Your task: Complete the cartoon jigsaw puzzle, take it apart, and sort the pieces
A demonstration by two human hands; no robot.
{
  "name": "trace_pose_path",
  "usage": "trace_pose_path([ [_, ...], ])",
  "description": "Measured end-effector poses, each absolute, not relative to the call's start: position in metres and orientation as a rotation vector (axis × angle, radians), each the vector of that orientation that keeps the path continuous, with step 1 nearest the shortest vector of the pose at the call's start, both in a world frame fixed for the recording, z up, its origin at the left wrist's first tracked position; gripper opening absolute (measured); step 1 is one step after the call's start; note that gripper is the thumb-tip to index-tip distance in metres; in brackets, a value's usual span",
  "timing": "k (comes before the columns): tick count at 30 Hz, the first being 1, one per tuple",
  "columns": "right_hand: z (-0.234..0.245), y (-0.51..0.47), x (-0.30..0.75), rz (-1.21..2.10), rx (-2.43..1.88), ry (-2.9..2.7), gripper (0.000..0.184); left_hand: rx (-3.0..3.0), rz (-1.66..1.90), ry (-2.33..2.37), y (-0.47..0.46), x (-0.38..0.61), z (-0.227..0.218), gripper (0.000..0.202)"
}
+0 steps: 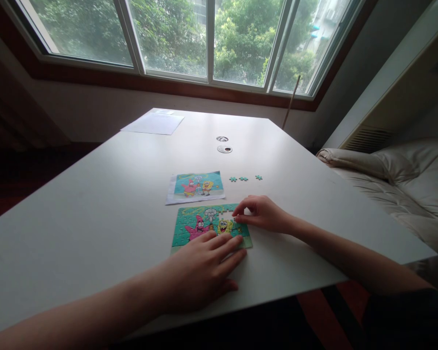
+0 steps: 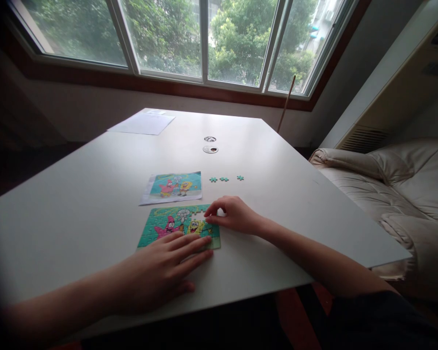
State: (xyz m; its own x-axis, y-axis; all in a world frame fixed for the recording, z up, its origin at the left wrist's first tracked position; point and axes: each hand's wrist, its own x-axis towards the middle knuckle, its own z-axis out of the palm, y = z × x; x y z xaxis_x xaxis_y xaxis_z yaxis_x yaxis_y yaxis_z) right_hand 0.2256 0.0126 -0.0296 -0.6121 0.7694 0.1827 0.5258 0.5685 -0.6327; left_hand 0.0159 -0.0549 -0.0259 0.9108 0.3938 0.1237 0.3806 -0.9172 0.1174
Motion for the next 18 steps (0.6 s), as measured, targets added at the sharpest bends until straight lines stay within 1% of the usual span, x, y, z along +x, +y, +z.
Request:
trace_pose_path([
  [6, -0.0322, 0.0113, 0.2248, 0.619, -0.97, -2.418, 0.011, 2.979, 0.214, 0.618, -0.0553, 0.0166, -0.0256, 0.043],
  [12, -0.0358, 0.0091, 0.2247, 0.571, -1.018, -2.388, 0.009, 2.981, 0.259, 0.612, -0.0552, 0.0162, -0.0265, 0.043],
  [18, -0.0351, 0.0102, 0.2308, 0.638, -1.01, -2.384, 0.011, 2.979, 0.231, 0.614, -0.0549, 0.0164, -0.0261, 0.043],
])
